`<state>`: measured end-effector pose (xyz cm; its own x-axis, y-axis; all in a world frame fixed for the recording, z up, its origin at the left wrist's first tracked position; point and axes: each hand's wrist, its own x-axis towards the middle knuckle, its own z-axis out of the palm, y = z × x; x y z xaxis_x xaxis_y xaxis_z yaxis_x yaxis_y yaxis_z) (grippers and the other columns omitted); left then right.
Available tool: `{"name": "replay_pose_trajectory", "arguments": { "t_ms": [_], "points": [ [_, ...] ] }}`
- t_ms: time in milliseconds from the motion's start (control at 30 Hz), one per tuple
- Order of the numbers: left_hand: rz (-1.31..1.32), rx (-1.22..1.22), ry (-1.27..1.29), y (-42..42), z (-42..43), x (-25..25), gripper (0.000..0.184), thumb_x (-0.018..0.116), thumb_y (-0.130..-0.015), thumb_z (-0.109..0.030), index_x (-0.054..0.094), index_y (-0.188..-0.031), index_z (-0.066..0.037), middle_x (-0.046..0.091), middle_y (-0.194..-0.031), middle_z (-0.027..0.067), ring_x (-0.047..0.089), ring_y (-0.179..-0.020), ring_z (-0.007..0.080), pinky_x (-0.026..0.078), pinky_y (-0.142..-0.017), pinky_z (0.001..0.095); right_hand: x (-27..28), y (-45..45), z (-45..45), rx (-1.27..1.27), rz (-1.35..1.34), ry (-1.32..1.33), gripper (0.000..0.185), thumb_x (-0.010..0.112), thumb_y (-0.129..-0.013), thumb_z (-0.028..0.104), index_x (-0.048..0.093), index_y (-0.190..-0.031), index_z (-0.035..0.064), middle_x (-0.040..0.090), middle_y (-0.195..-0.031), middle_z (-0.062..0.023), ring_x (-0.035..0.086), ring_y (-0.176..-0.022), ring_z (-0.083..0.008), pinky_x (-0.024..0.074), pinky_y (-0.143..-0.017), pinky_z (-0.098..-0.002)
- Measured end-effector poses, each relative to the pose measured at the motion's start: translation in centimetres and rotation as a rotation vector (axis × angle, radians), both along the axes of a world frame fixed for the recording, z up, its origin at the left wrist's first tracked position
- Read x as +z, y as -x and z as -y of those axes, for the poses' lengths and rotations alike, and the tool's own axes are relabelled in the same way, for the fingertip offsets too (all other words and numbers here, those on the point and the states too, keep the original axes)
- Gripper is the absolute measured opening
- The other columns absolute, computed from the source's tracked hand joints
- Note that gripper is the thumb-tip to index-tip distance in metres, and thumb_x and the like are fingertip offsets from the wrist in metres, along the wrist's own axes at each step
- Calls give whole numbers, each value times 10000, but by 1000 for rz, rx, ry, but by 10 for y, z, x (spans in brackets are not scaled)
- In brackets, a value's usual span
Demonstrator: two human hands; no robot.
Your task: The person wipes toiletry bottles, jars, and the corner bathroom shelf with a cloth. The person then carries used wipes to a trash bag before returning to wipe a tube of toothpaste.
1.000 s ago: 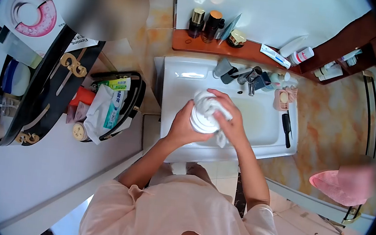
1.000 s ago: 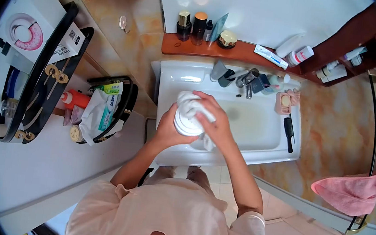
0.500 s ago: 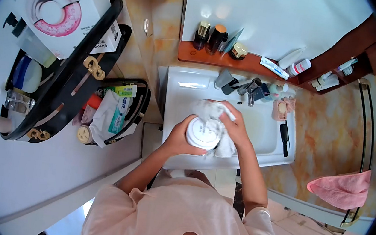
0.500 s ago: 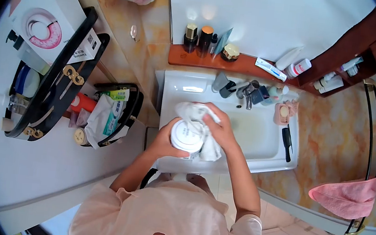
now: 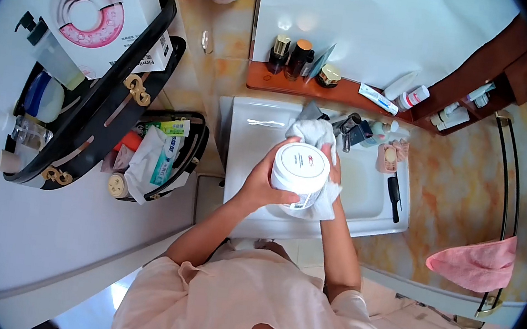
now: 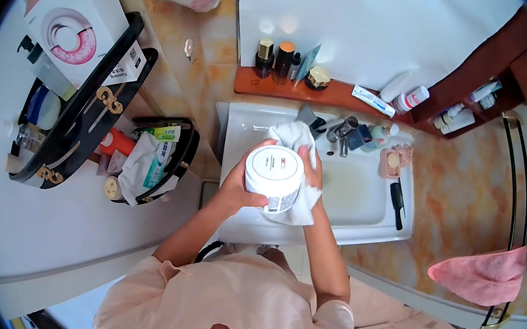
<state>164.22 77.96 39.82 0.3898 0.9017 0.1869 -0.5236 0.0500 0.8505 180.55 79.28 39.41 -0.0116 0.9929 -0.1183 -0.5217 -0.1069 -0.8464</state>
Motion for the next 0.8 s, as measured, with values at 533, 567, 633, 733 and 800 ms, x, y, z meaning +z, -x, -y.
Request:
{"name": "replay_pose_trajectory", "arguments": {
  "t_ms": [533, 567, 633, 733, 800],
  "points": [
    [216, -221, 287, -13, 10, -4, 770, 674, -792, -68, 230, -1420, -41, 364, -1410, 88, 353, -1311, 218, 273, -1098, 391, 2, -9, 30, -285, -5, -120, 496, 513, -942, 253, 388, -1333, -26, 465, -1318, -139, 441, -1217, -232, 361, -1004, -348],
    [250, -201, 345, -17, 11, -5, 755, 667, -777, -39, 254, -1409, -51, 381, -1393, 86, 364, -1300, 212, 281, -1092, 385, 2, -5, 30, -315, 140, -256, 503, 515, -941, 254, 389, -1336, -31, 456, -1334, -147, 425, -1238, -246, 350, -1019, -365],
    [271, -118, 386, -24, 11, -5, 755, 675, -751, -22, 286, -1396, -66, 411, -1365, 83, 393, -1273, 206, 311, -1072, 372, 5, 2, 38, -383, 417, -441, 472, 515, -910, 259, 429, -1323, 47, 427, -1378, -164, 429, -1250, -341, 336, -1032, -425],
    [50, 140, 191, -25, 10, 0, 803, 728, -705, -71, 308, -1389, -73, 452, -1323, 86, 444, -1225, 203, 370, -1024, 352, 55, 17, 45, -347, 1240, -1021, 491, 665, -765, 153, 571, -1245, 109, 448, -1360, -192, 377, -1289, -358, 243, -1082, -479],
    [-328, 379, -148, -22, 3, 8, 852, 776, -662, -115, 321, -1382, -70, 483, -1283, 95, 476, -1189, 200, 406, -988, 341, 74, 27, 50, -227, 1486, -1059, 524, 684, -672, 127, 614, -1191, 123, 482, -1318, -217, 378, -1275, -399, 255, -1066, -514]
  ]
}}
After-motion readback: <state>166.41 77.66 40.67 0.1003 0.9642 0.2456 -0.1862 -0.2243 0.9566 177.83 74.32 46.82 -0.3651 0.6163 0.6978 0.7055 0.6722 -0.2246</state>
